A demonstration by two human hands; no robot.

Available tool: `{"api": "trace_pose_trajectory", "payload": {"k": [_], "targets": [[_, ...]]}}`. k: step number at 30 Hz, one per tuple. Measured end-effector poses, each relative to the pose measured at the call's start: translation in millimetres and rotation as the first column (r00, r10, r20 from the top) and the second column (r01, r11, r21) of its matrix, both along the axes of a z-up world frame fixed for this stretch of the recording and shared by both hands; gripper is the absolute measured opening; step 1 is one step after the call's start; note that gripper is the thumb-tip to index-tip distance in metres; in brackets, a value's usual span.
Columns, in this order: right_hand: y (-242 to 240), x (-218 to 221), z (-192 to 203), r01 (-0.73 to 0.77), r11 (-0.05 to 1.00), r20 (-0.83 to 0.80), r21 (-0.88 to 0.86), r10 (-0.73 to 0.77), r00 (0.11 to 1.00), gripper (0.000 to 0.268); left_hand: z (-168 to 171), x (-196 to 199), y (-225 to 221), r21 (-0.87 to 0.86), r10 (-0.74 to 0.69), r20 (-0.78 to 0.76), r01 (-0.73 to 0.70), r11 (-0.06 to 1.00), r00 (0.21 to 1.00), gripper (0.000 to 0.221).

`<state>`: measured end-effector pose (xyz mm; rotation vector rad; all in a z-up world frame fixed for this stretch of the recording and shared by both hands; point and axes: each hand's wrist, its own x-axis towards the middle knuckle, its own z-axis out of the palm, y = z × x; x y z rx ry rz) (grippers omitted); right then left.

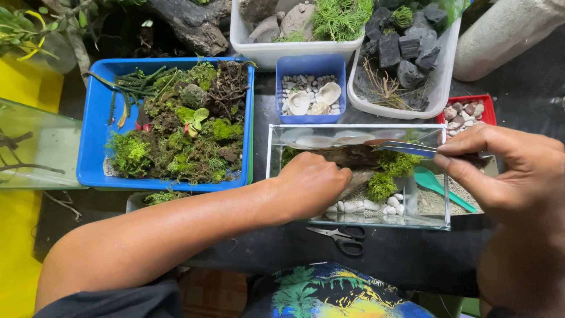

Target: Assembling and decorating a small glass terrarium with moss, stones, and shells using hands and tweezers.

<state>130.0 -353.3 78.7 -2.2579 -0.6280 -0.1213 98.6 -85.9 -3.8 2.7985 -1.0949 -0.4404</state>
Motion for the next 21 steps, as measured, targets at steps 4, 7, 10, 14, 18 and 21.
{"api": "trace_pose_trajectory", "payload": {"k": [4, 7, 10, 14, 18, 21], "targets": [[-1, 3, -7, -0.023, 0.999, -0.005, 0.028, 0.023, 1.000, 0.013, -4, 1, -3, -0.030, 0.004, 0.009, -0.004, 1.000, 1.000, 0.018], [0, 2, -8, -0.033, 0.998, -0.010, 0.048, 0.033, 0.999, 0.013, 2, 2, -5, 0.000, 0.021, -0.033, -0.021, 1.000, 0.999, 0.019], [1, 1, -6, -0.016, 0.999, -0.003, 0.040, 0.016, 1.000, 0.014, 14, 5, -7, 0.120, 0.037, -0.164, -0.017, 0.993, 0.986, 0.017], [0, 2, -7, -0.020, 0.999, -0.012, 0.048, 0.020, 1.000, 0.013, 25, 8, -6, 0.163, 0.082, -0.299, -0.034, 0.986, 0.951, 0.016], [0, 2, -6, -0.028, 0.999, -0.012, 0.042, 0.028, 1.000, 0.012, 33, 9, -4, 0.179, 0.117, -0.380, -0.051, 0.983, 0.917, 0.017], [1, 2, -4, -0.025, 0.999, -0.012, 0.023, 0.025, 1.000, 0.013, 32, 9, -2, 0.184, 0.118, -0.388, -0.048, 0.982, 0.914, 0.016]]}}
